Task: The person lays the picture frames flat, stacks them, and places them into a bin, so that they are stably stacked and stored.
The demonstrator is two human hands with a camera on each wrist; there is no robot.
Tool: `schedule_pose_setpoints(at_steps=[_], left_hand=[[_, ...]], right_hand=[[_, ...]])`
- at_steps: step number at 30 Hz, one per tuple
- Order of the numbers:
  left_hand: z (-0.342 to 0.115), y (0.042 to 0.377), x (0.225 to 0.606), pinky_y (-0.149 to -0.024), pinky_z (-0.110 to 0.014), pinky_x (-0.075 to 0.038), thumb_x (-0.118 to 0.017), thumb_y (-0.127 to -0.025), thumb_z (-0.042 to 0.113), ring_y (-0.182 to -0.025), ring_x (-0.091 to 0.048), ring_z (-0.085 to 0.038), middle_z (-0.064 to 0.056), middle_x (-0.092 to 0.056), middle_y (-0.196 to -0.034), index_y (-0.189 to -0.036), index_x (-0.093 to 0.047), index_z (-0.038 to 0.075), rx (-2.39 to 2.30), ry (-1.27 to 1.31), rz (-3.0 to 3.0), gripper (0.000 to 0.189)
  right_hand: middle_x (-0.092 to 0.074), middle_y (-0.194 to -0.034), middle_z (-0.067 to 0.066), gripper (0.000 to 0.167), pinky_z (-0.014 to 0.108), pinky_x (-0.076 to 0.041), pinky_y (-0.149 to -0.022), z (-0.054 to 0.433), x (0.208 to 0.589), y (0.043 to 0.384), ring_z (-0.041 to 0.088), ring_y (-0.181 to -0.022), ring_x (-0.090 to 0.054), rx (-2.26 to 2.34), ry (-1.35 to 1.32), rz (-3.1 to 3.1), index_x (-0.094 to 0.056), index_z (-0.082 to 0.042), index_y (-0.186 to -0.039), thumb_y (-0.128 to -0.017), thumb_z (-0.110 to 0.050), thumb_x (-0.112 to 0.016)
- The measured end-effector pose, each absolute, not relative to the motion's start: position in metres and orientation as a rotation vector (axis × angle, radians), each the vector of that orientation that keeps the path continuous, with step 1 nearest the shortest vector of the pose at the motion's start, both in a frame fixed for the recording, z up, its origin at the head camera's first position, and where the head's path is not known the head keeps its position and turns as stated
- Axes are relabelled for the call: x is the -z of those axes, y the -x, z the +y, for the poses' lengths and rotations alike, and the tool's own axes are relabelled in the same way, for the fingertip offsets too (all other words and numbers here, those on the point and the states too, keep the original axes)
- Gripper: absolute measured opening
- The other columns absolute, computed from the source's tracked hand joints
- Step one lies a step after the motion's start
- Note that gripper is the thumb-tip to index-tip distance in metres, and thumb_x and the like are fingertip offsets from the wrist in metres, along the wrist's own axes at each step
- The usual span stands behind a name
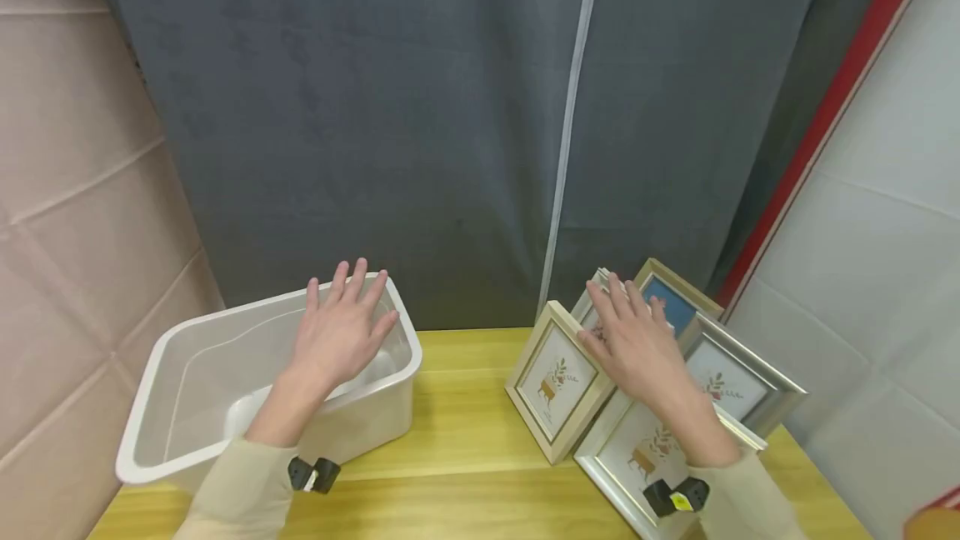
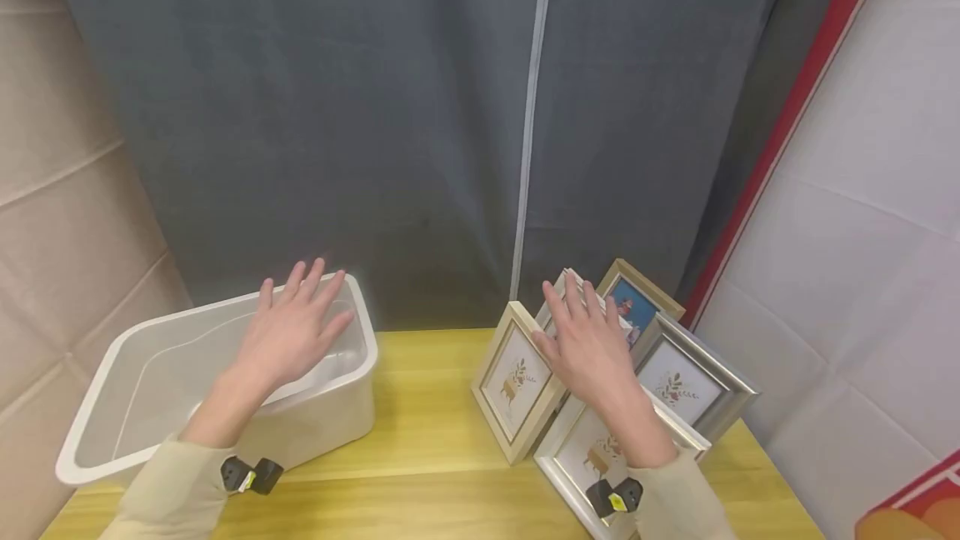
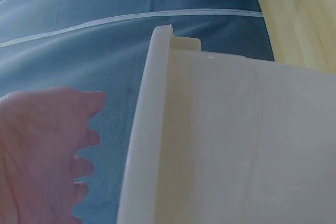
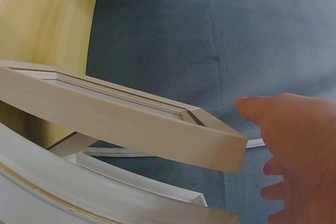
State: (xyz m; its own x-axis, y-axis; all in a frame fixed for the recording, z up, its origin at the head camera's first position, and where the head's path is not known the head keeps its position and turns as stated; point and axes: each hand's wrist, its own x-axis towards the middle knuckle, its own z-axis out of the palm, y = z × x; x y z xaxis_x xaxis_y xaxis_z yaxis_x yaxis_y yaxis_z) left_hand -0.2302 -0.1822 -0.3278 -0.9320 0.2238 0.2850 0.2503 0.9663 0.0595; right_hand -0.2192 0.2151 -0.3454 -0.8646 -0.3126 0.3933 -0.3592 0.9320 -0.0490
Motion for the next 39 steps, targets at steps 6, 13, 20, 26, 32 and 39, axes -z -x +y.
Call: schedule_pose_setpoints(at_steps=[6, 13, 20, 26, 32, 39], left_hand=[[-0.184, 0.220, 0.330, -0.119, -0.068, -0.005, -0.048, -0.106, 0.045, -0.154, -0.010, -0.043, -0.022, -0.017, -0.167, -0.161, -0.033, 0.011, 0.093, 0.367, -2.824, 0.066], [-0.172, 0.206, 0.334, -0.120, -0.065, -0.014, -0.052, -0.105, 0.044, -0.153, -0.018, -0.040, -0.019, -0.026, -0.166, -0.159, -0.039, 0.011, 0.082, 0.481, -2.762, 0.064], [-0.154, 0.194, 0.344, -0.122, -0.059, -0.017, -0.056, -0.104, 0.044, -0.154, -0.019, -0.035, -0.017, -0.027, -0.166, -0.158, -0.040, 0.012, 0.161, 0.638, -2.708, 0.065], [-0.138, 0.184, 0.355, -0.120, -0.053, -0.028, -0.062, -0.102, 0.037, -0.151, -0.028, -0.032, -0.016, -0.038, -0.161, -0.154, -0.048, 0.013, 0.245, 0.789, -2.576, 0.059], [-0.131, 0.180, 0.367, -0.104, -0.052, -0.049, -0.067, -0.100, 0.029, -0.142, -0.045, -0.031, -0.013, -0.048, -0.154, -0.149, -0.053, 0.013, 0.387, 0.890, -2.470, 0.054], [-0.129, 0.180, 0.385, -0.088, -0.048, -0.058, -0.070, -0.098, 0.025, -0.123, -0.062, -0.031, -0.011, -0.054, -0.149, -0.149, -0.054, 0.014, 0.442, 0.977, -2.414, 0.055]], right_hand=[[-0.025, -0.163, 0.029, 0.077, 0.069, -0.027, -0.114, 0.210, 0.351, 0.222, 0.050, -0.146, -0.027, -0.195, -0.550, -2.714, -0.027, -0.004, -0.161, -0.101, -0.035, -0.065], [-0.024, -0.163, 0.029, 0.078, 0.061, -0.034, -0.114, 0.199, 0.362, 0.225, 0.049, -0.146, -0.029, -0.248, -0.629, -2.718, -0.031, -0.003, -0.160, -0.098, -0.030, -0.070], [-0.029, -0.162, 0.025, 0.072, 0.066, -0.039, -0.107, 0.193, 0.370, 0.225, 0.052, -0.140, -0.037, -0.384, -0.627, -2.745, -0.035, -0.005, -0.158, -0.097, -0.022, -0.070], [-0.033, -0.159, 0.028, 0.070, 0.066, -0.038, -0.108, 0.193, 0.373, 0.224, 0.052, -0.135, -0.044, -0.488, -0.647, -2.739, -0.035, -0.002, -0.157, -0.097, -0.014, -0.069], [-0.045, -0.150, 0.030, 0.061, 0.064, -0.041, -0.107, 0.194, 0.377, 0.225, 0.050, -0.132, -0.049, -0.563, -0.653, -2.699, -0.042, 0.003, -0.152, -0.097, -0.005, -0.067], [-0.065, -0.126, 0.027, 0.055, 0.052, -0.056, -0.088, 0.194, 0.378, 0.228, 0.037, -0.097, -0.065, -0.630, -0.657, -2.631, -0.053, 0.007, -0.143, -0.091, 0.005, -0.068]])
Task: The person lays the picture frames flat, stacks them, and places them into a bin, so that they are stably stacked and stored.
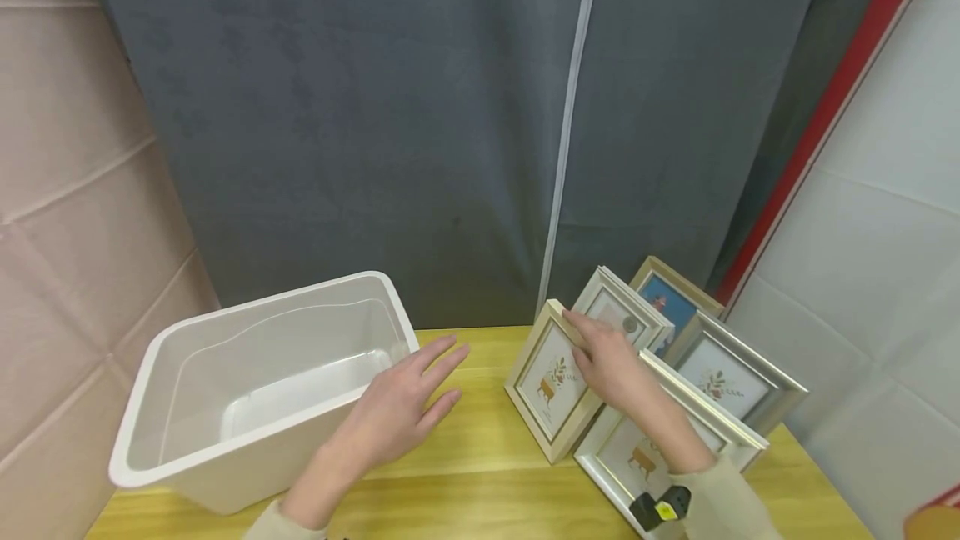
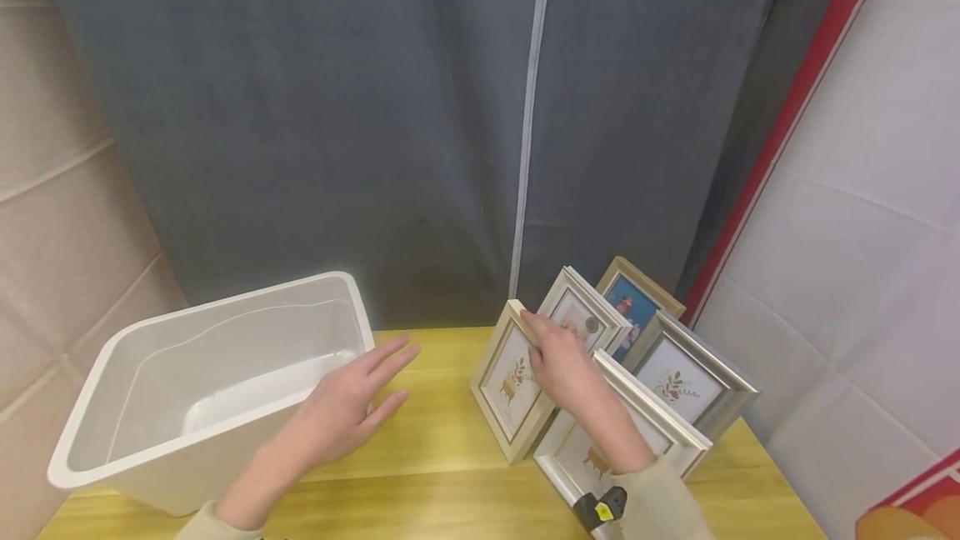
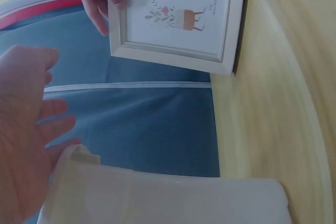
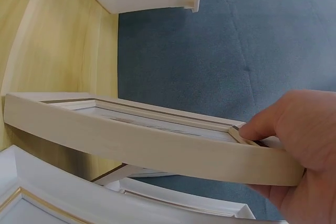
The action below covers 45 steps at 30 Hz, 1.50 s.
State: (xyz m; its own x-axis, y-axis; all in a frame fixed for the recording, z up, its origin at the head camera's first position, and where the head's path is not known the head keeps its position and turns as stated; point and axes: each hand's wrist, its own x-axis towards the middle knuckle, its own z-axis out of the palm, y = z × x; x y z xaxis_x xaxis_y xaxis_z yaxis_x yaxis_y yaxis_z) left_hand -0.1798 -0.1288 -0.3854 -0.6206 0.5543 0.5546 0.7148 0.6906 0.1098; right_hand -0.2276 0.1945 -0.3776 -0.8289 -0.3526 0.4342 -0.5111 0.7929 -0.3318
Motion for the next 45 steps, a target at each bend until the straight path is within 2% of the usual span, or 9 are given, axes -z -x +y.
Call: schedule_pose_setpoints(at_steps=[3, 9, 13, 17, 20, 26, 31, 38, 45], left_hand=[[-0.128, 0.180, 0.390, -0.089, -0.047, -0.058, -0.071, -0.096, 0.024, -0.121, -0.064, -0.031, -0.013, -0.056, -0.146, -0.147, -0.055, 0.013, 0.441, 0.998, -2.367, 0.054], [-0.121, 0.178, 0.398, -0.093, -0.047, -0.057, -0.066, -0.098, 0.025, -0.121, -0.064, -0.032, -0.014, -0.057, -0.145, -0.146, -0.056, 0.012, 0.481, 1.042, -2.311, 0.050], [-0.116, 0.175, 0.405, -0.097, -0.048, -0.055, -0.067, -0.099, 0.025, -0.124, -0.062, -0.032, -0.013, -0.055, -0.147, -0.147, -0.055, 0.013, 0.508, 1.048, -2.345, 0.051], [-0.115, 0.176, 0.415, -0.100, -0.048, -0.053, -0.069, -0.098, 0.024, -0.126, -0.060, -0.032, -0.013, -0.054, -0.148, -0.148, -0.054, 0.014, 0.532, 1.011, -2.387, 0.054], [-0.117, 0.178, 0.424, -0.100, -0.049, -0.053, -0.070, -0.097, 0.022, -0.126, -0.060, -0.033, -0.013, -0.054, -0.148, -0.148, -0.054, 0.014, 0.575, 0.981, -2.404, 0.055], [-0.121, 0.182, 0.443, -0.102, -0.049, -0.051, -0.069, -0.098, 0.023, -0.127, -0.059, -0.032, -0.013, -0.052, -0.150, -0.151, -0.052, 0.014, 0.650, 0.932, -2.463, 0.056], [-0.119, 0.181, 0.447, -0.108, -0.051, -0.045, -0.065, -0.101, 0.025, -0.135, -0.052, -0.030, -0.010, -0.049, -0.154, -0.153, -0.048, 0.015, 0.723, 0.912, -2.523, 0.056], [-0.112, 0.180, 0.444, -0.112, -0.053, -0.040, -0.060, -0.104, 0.033, -0.143, -0.043, -0.030, -0.005, -0.036, -0.163, -0.161, -0.034, 0.024, 0.751, 0.929, -2.617, 0.064], [-0.106, 0.181, 0.443, -0.113, -0.048, -0.039, -0.060, -0.104, 0.028, -0.143, -0.043, -0.027, -0.003, -0.038, -0.162, -0.160, -0.036, 0.019, 0.820, 0.937, -2.569, 0.061]], right_hand=[[-0.068, -0.119, 0.025, 0.054, 0.045, -0.054, -0.075, 0.193, 0.376, 0.227, 0.026, -0.081, -0.059, -0.664, -0.635, -2.635, -0.055, 0.007, -0.142, -0.090, 0.006, -0.068], [-0.067, -0.121, 0.028, 0.051, 0.043, -0.054, -0.073, 0.191, 0.375, 0.225, 0.026, -0.082, -0.061, -0.703, -0.598, -2.630, -0.057, 0.008, -0.138, -0.089, 0.008, -0.069], [-0.069, -0.115, 0.025, 0.051, 0.042, -0.054, -0.070, 0.188, 0.375, 0.223, 0.023, -0.077, -0.057, -0.727, -0.586, -2.625, -0.059, 0.007, -0.137, -0.087, 0.008, -0.071], [-0.072, -0.110, 0.019, 0.049, 0.053, -0.052, -0.082, 0.186, 0.374, 0.220, 0.025, -0.084, -0.058, -0.747, -0.585, -2.639, -0.062, 0.003, -0.135, -0.087, 0.006, -0.072], [-0.072, -0.116, 0.018, 0.048, 0.057, -0.052, -0.089, 0.186, 0.375, 0.215, 0.030, -0.092, -0.064, -0.799, -0.621, -2.645, -0.063, 0.002, -0.134, -0.088, 0.007, -0.072], [-0.068, -0.129, 0.018, 0.047, 0.052, -0.054, -0.096, 0.188, 0.377, 0.204, 0.036, -0.117, -0.065, -0.963, -0.746, -2.624, -0.063, 0.002, -0.135, -0.089, 0.007, -0.072], [-0.068, -0.130, 0.015, 0.047, 0.049, -0.053, -0.099, 0.188, 0.374, 0.195, 0.034, -0.120, -0.064, -0.990, -0.837, -2.608, -0.065, -0.001, -0.134, -0.089, 0.005, -0.073], [-0.067, -0.131, 0.014, 0.049, 0.048, -0.053, -0.097, 0.188, 0.373, 0.185, 0.035, -0.120, -0.064, -0.991, -0.991, -2.515, -0.068, -0.003, -0.132, -0.084, 0.009, -0.075], [-0.068, -0.131, 0.011, 0.052, 0.047, -0.054, -0.097, 0.187, 0.376, 0.178, 0.033, -0.118, -0.065, -1.002, -0.991, -2.456, -0.070, -0.007, -0.131, -0.082, 0.009, -0.077]])
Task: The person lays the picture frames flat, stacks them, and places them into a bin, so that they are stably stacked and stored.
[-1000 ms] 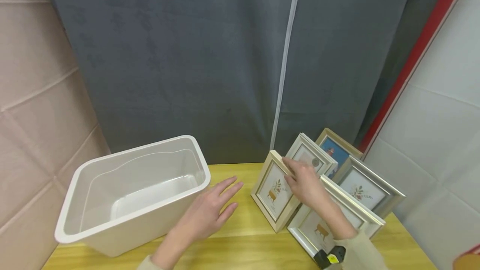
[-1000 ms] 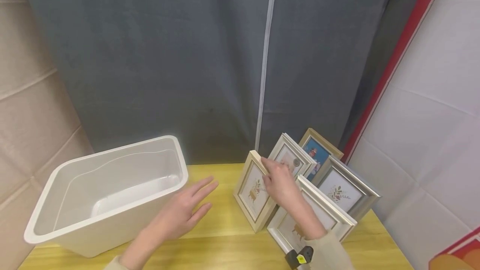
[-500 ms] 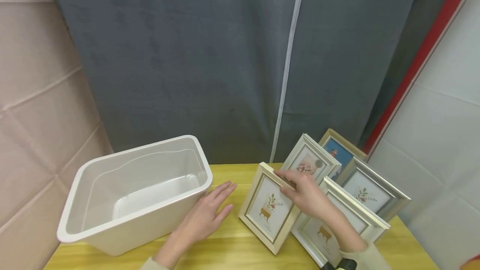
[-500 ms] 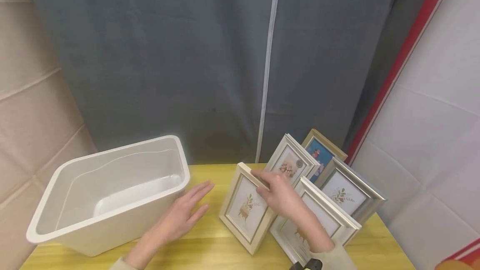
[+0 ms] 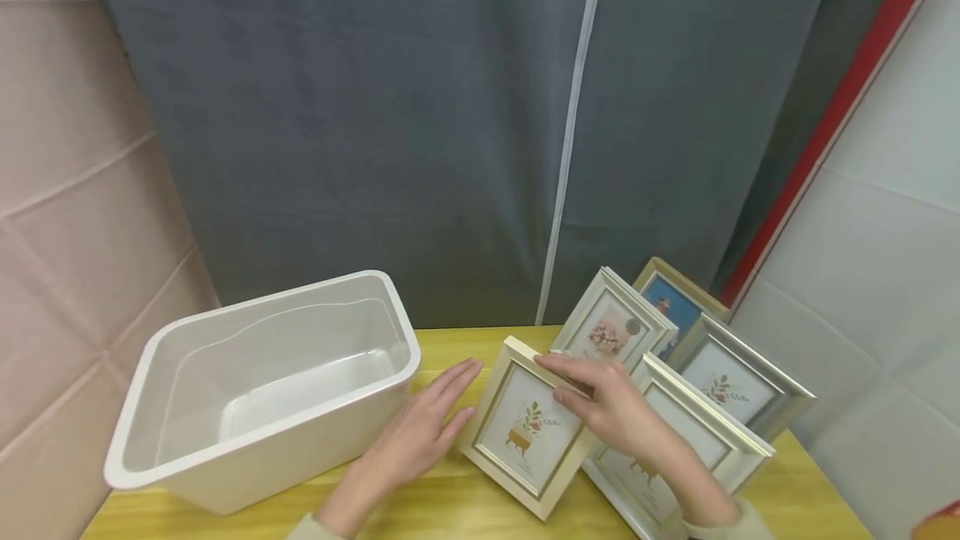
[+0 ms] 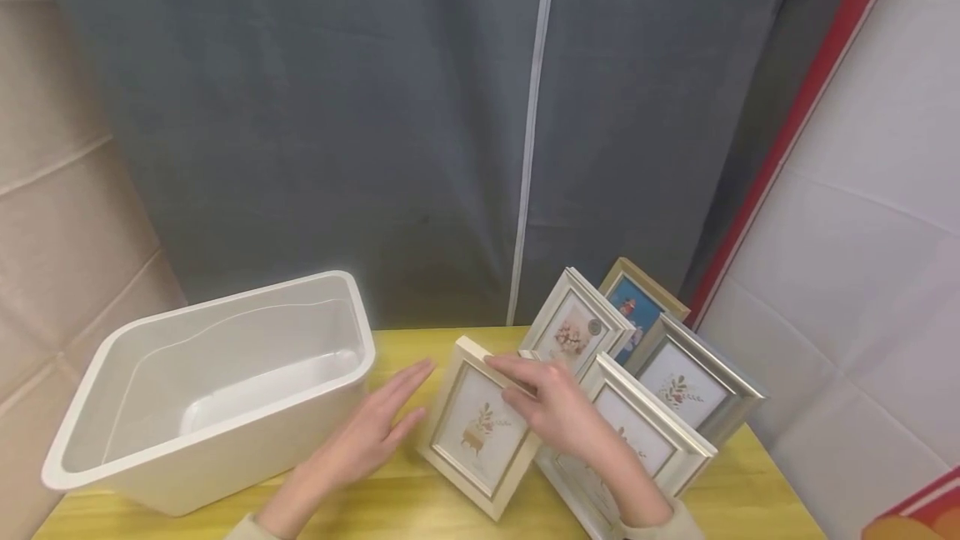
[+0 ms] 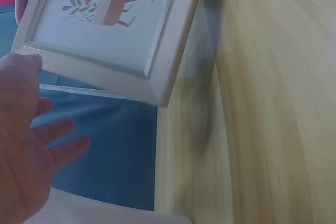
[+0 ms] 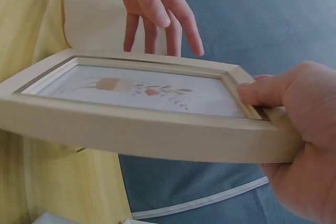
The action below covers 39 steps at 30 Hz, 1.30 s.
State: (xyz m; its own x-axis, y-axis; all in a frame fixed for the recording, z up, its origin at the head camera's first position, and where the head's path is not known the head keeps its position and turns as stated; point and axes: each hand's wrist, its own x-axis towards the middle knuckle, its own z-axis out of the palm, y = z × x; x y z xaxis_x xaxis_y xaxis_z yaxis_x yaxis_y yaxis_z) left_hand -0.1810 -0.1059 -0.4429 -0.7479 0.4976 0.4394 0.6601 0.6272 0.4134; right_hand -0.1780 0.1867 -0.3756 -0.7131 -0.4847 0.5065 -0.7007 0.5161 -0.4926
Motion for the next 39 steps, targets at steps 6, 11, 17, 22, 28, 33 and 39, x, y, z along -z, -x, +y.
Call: schedule_pose_setpoints(at_steps=[6, 11, 17, 22, 28, 33, 39], left_hand=[[-0.103, 0.180, 0.438, -0.113, -0.047, -0.039, -0.061, -0.104, 0.027, -0.142, -0.045, -0.027, -0.005, -0.040, -0.161, -0.163, -0.029, 0.024, 0.858, 0.928, -2.540, 0.067], [-0.097, 0.176, 0.430, -0.112, -0.049, -0.040, -0.061, -0.104, 0.023, -0.140, -0.046, -0.030, -0.010, -0.041, -0.160, -0.164, -0.023, 0.024, 0.915, 0.929, -2.527, 0.071], [-0.090, 0.172, 0.425, -0.109, -0.045, -0.045, -0.058, -0.105, 0.019, -0.136, -0.051, -0.029, -0.012, -0.044, -0.158, -0.164, -0.024, 0.016, 0.840, 0.999, -2.418, 0.068], [-0.088, 0.169, 0.423, -0.106, -0.044, -0.048, -0.054, -0.107, 0.020, -0.132, -0.055, -0.030, -0.015, -0.043, -0.157, -0.164, -0.020, 0.013, 0.817, 1.022, -2.372, 0.068], [-0.086, 0.167, 0.422, -0.097, -0.041, -0.055, -0.050, -0.109, 0.023, -0.117, -0.064, -0.027, -0.018, -0.045, -0.155, -0.164, -0.020, 0.008, 0.821, 1.065, -2.296, 0.064], [-0.084, 0.163, 0.420, -0.099, -0.041, -0.054, -0.050, -0.109, 0.021, -0.118, -0.064, -0.027, -0.019, -0.046, -0.155, -0.163, -0.021, 0.007, 0.842, 1.080, -2.277, 0.063], [-0.081, 0.159, 0.420, -0.097, -0.039, -0.055, -0.053, -0.107, 0.015, -0.116, -0.064, -0.024, -0.019, -0.046, -0.154, -0.162, -0.022, 0.004, 0.918, 1.094, -2.271, 0.064]], right_hand=[[-0.068, -0.131, 0.009, 0.050, 0.036, -0.053, -0.097, 0.184, 0.377, 0.172, 0.033, -0.120, -0.064, -1.123, -0.979, -2.399, -0.070, -0.007, -0.131, -0.084, 0.008, -0.076], [-0.069, -0.130, 0.012, 0.048, 0.030, -0.055, -0.094, 0.182, 0.377, 0.168, 0.029, -0.116, -0.067, -1.186, -1.040, -2.369, -0.069, -0.005, -0.131, -0.086, 0.008, -0.075], [-0.068, -0.130, 0.013, 0.044, 0.028, -0.054, -0.094, 0.182, 0.374, 0.162, 0.024, -0.117, -0.066, -1.253, -1.104, -2.362, -0.068, -0.004, -0.132, -0.089, 0.005, -0.074], [-0.068, -0.131, 0.013, 0.042, 0.029, -0.056, -0.091, 0.183, 0.371, 0.159, 0.019, -0.114, -0.067, -1.353, -1.121, -2.372, -0.068, -0.005, -0.133, -0.092, 0.002, -0.072], [-0.067, -0.132, 0.015, 0.042, 0.033, -0.060, -0.085, 0.185, 0.370, 0.158, 0.017, -0.109, -0.069, -1.479, -1.120, -2.371, -0.067, -0.004, -0.134, -0.093, 0.001, -0.071], [-0.068, -0.128, 0.019, 0.041, 0.035, -0.062, -0.078, 0.187, 0.370, 0.159, 0.018, -0.103, -0.071, -1.565, -1.138, -2.365, -0.067, -0.002, -0.133, -0.093, 0.002, -0.070], [-0.067, -0.129, 0.021, 0.040, 0.038, -0.062, -0.076, 0.190, 0.372, 0.157, 0.018, -0.102, -0.072, -1.654, -1.147, -2.364, -0.066, 0.000, -0.134, -0.094, 0.003, -0.069]])
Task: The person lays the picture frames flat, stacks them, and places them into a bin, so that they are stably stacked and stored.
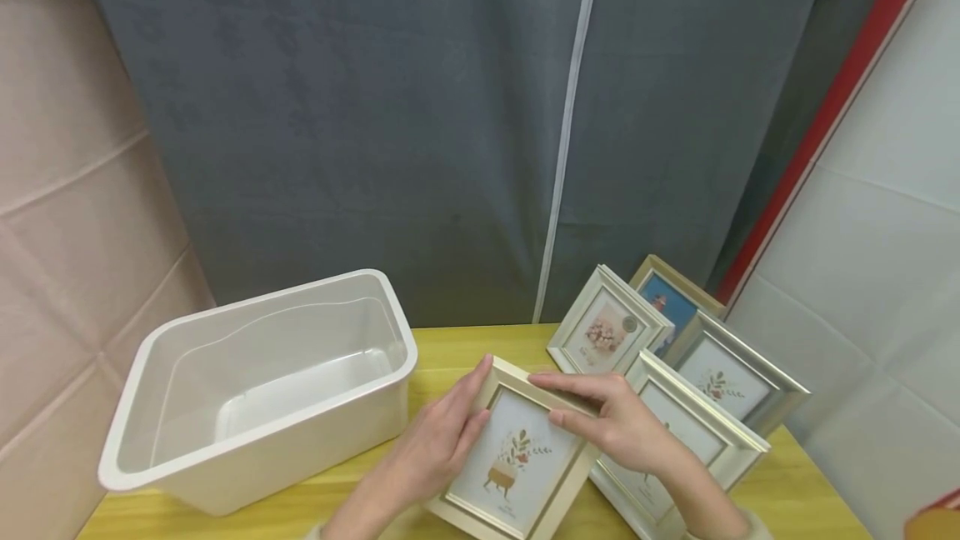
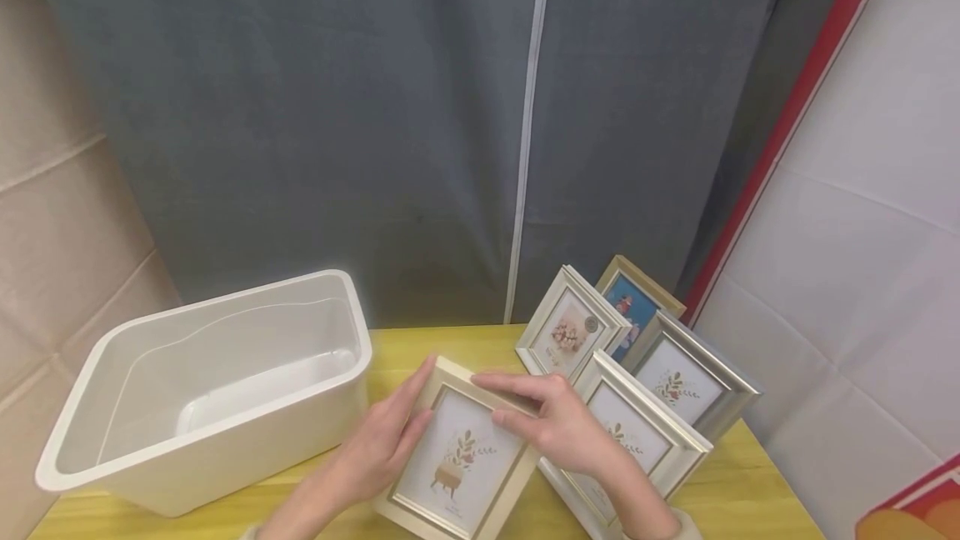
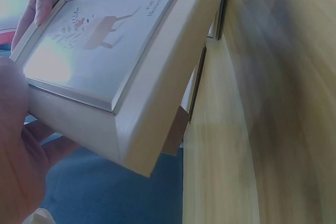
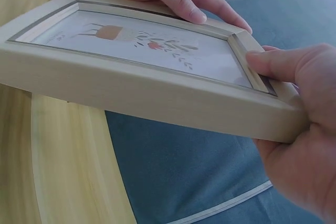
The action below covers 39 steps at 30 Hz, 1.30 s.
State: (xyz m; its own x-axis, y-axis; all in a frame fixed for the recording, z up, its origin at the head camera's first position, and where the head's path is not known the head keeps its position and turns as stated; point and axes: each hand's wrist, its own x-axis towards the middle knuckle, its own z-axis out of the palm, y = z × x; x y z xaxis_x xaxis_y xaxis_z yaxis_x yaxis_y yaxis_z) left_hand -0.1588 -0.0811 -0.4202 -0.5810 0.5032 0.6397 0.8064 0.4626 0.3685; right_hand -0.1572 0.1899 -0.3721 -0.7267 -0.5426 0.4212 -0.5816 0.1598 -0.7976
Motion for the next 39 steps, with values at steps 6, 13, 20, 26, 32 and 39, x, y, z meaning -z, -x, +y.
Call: schedule_pose_setpoints(at_steps=[6, 13, 20, 26, 32, 39], left_hand=[[-0.079, 0.155, 0.421, -0.089, -0.036, -0.057, -0.053, -0.106, 0.008, -0.102, -0.063, -0.016, -0.018, -0.050, -0.150, -0.163, -0.020, 0.006, 1.021, 1.114, -2.265, 0.066], [-0.077, 0.151, 0.421, -0.079, -0.030, -0.058, -0.049, -0.106, 0.004, -0.092, -0.062, -0.011, -0.010, -0.063, -0.121, -0.164, -0.017, 0.009, 1.271, 1.149, -2.267, 0.067], [-0.074, 0.149, 0.422, -0.071, -0.023, -0.057, -0.045, -0.108, 0.004, -0.086, -0.063, -0.007, -0.005, -0.063, -0.103, -0.165, -0.014, 0.012, 1.482, 1.185, -2.259, 0.066], [-0.075, 0.148, 0.421, -0.072, -0.024, -0.058, -0.044, -0.107, 0.001, -0.088, -0.066, -0.009, -0.009, -0.065, -0.105, -0.165, -0.013, 0.009, 1.571, 1.244, -2.225, 0.067], [-0.075, 0.146, 0.417, -0.074, -0.026, -0.059, -0.044, -0.106, -0.001, -0.090, -0.067, -0.011, -0.012, -0.065, -0.108, -0.165, -0.011, 0.011, 1.599, 1.277, -2.200, 0.069], [-0.075, 0.145, 0.419, -0.072, -0.025, -0.059, -0.044, -0.106, 0.001, -0.089, -0.066, -0.010, -0.011, -0.064, -0.109, -0.165, -0.013, 0.013, 1.615, 1.252, -2.211, 0.068]], right_hand=[[-0.068, -0.128, 0.019, 0.041, 0.038, -0.062, -0.076, 0.192, 0.373, 0.156, 0.020, -0.100, -0.073, -1.698, -1.162, -2.335, -0.065, 0.001, -0.133, -0.093, 0.006, -0.068], [-0.068, -0.126, 0.021, 0.040, 0.039, -0.062, -0.076, 0.194, 0.371, 0.156, 0.022, -0.094, -0.074, -1.754, -1.194, -2.300, -0.064, 0.006, -0.132, -0.093, 0.009, -0.065], [-0.069, -0.126, 0.019, 0.040, 0.040, -0.062, -0.072, 0.196, 0.373, 0.157, 0.022, -0.092, -0.074, -1.761, -1.244, -2.234, -0.063, 0.008, -0.131, -0.091, 0.013, -0.064], [-0.069, -0.129, 0.009, 0.040, 0.039, -0.062, -0.073, 0.198, 0.375, 0.158, 0.020, -0.097, -0.073, -1.762, -1.265, -2.200, -0.065, 0.007, -0.129, -0.090, 0.015, -0.063], [-0.068, -0.131, 0.004, 0.041, 0.038, -0.062, -0.074, 0.199, 0.376, 0.158, 0.019, -0.098, -0.073, -1.778, -1.281, -2.174, -0.065, 0.007, -0.129, -0.090, 0.016, -0.063], [-0.071, -0.126, 0.007, 0.041, 0.038, -0.062, -0.072, 0.199, 0.377, 0.158, 0.019, -0.094, -0.073, -1.794, -1.252, -2.168, -0.065, 0.006, -0.130, -0.090, 0.016, -0.062]])
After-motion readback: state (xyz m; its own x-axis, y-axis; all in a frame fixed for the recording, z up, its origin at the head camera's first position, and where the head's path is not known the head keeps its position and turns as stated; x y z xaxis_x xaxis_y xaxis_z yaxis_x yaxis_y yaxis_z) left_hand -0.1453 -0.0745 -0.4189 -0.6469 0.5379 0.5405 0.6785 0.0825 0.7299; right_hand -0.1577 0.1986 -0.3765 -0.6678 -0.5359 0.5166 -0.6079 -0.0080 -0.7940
